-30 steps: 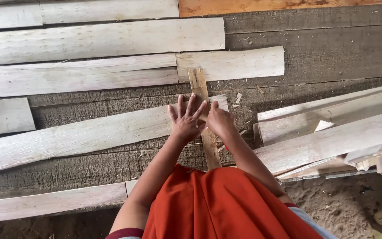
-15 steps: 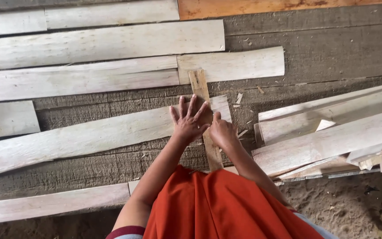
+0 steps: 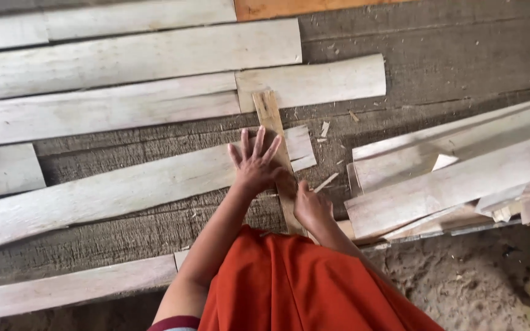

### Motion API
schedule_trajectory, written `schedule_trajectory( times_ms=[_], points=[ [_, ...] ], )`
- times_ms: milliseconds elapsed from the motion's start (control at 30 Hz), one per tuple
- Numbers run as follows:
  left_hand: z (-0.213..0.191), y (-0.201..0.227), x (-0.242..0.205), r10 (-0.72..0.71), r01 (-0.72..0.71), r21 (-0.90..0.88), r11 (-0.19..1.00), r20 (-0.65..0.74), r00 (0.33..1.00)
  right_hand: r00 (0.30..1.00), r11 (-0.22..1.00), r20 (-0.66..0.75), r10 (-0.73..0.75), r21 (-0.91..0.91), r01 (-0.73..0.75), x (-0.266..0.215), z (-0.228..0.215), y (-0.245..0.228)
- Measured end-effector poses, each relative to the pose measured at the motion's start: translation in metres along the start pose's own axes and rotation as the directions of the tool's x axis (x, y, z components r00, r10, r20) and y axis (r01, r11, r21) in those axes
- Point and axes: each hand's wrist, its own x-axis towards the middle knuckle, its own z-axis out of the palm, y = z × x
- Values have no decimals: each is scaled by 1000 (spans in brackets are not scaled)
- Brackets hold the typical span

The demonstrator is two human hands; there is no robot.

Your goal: The person uses a red utility knife to cut thin wooden planks on a wooden workbench. They align the planks, score the wood, and snap off sections to create smaller pieces.

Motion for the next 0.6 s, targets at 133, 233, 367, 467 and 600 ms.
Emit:
schedule_trajectory(
  times_ms=[133,233,367,467,600],
  points=[
    [-4,2,-7,-14,14,-5,1000,37,999,994,985,77,73,151,-84,-6,-74,-34],
    [-8,3,-4,-26,25,27,999,34,999,998,992,-31,46,121,-42,31,-104,-53],
    [-13,6,-6,-41,39,24,999,75,996,998,986,-52,40,163,-31,59,-127,-69],
    [-13,5,-5,-34,33,10,999,88,996,1000,994,-11,21,110,-20,77,-118,-67],
    [-11,5,-3,-39,38,9,999,79,996,999,999,50,-8,34,6,60,-128,-73]
  ],
)
